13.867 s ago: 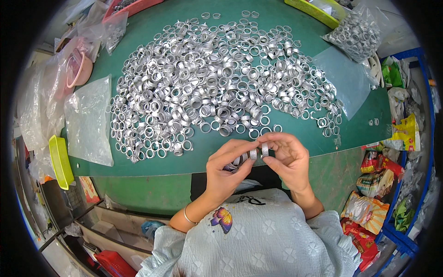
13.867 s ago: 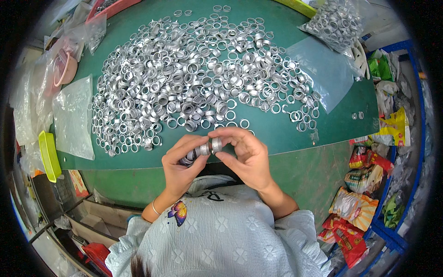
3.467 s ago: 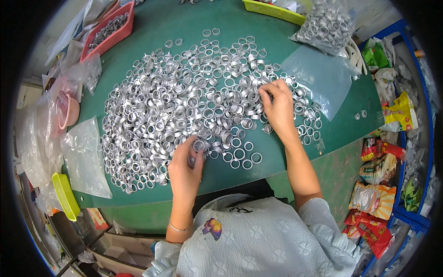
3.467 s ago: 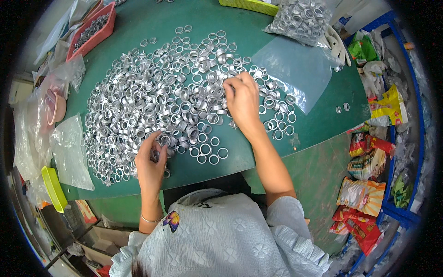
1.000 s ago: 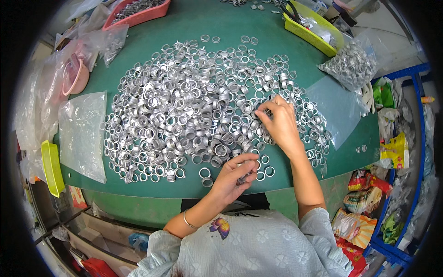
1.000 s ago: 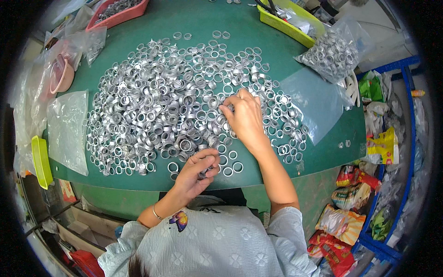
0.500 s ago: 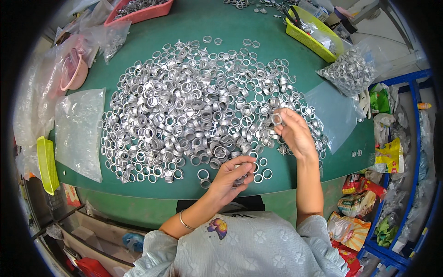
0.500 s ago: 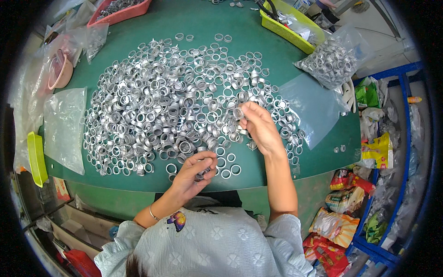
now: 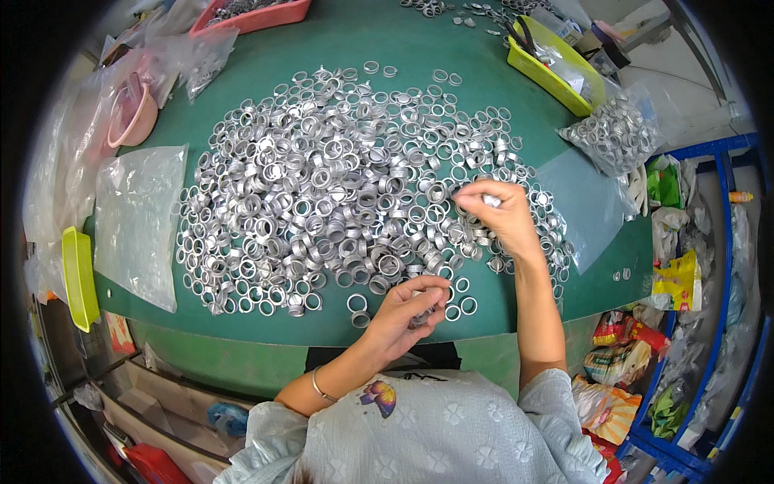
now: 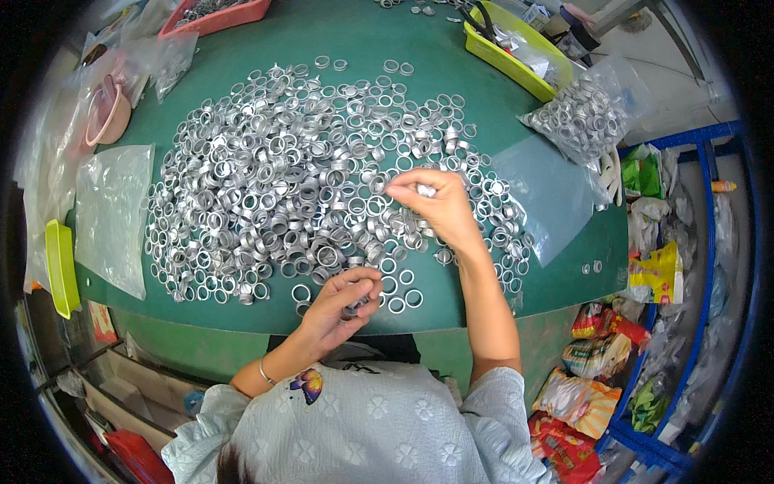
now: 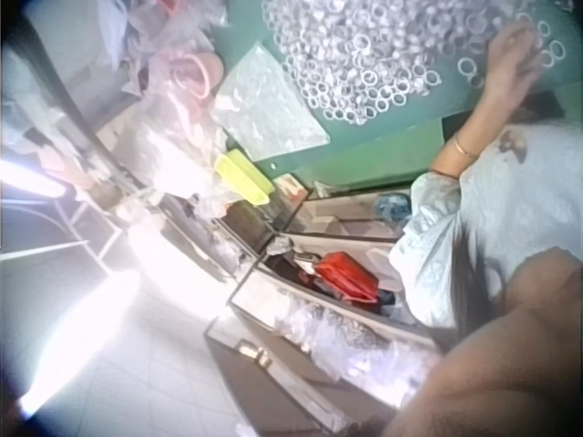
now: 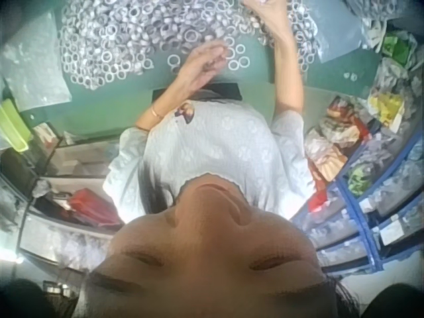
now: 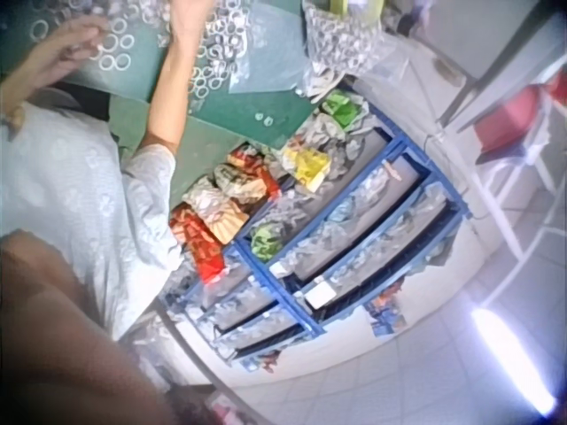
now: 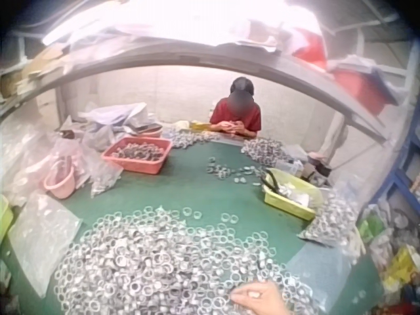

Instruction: The person sorts metal rings from a large pile on a table by hand and places them into a plastic bag, occasionally picking up several at once.

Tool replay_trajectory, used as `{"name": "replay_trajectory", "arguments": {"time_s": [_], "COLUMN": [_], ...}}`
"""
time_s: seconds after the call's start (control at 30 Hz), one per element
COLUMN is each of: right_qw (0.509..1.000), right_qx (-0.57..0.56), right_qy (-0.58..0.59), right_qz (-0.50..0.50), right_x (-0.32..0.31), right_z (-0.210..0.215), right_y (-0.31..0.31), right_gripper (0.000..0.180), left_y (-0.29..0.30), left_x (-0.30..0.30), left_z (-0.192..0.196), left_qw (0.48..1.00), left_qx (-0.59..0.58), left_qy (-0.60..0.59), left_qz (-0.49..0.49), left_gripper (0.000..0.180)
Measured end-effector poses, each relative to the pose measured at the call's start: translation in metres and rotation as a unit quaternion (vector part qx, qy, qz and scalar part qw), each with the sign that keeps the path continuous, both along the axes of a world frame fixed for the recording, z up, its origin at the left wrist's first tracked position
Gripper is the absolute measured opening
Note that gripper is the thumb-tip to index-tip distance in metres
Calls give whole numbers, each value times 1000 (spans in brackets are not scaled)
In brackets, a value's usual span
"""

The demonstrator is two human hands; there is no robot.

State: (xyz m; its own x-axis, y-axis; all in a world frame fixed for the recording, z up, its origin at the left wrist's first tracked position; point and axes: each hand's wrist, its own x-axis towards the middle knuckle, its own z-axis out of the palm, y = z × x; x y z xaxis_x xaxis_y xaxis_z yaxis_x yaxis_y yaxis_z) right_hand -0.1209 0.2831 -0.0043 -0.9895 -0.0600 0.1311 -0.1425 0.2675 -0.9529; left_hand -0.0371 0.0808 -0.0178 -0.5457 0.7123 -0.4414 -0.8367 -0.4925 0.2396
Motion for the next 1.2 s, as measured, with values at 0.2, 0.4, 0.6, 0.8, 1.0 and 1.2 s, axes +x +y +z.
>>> {"name": "replay_trajectory", "arguments": {"time_s": [0.2, 0.4, 0.6, 0.8, 1.0, 1.2], "right_qw": [905, 911, 890, 987, 944, 926], "right_qx": [422, 397, 452, 47, -200, -287], "right_qy": [46, 24, 13, -151, -257, -213], "right_qz": [20, -105, 60, 15, 62, 121], "right_x": [-7, 1, 15, 31, 70, 81], "right_z": [7, 15, 9, 25, 33, 34], "right_y": [-15, -9, -31, -24, -30, -38], "right_gripper": [14, 12, 11, 10, 6, 4], "left_y": [-4, -9, -5, -11, -7, -8], "left_x": [0, 1, 0, 4, -5, 4], "left_z": [-1, -6, 0, -2, 14, 19], "left_qw": [1000, 1000, 999, 996, 959, 942], "left_qx": [0, 0, 19, -38, -119, -161], "left_qy": [9, 29, 30, 77, 210, 261], "left_qz": [-3, -10, -19, 38, 151, 133], "left_gripper": [21, 19, 18, 23, 32, 31]}}
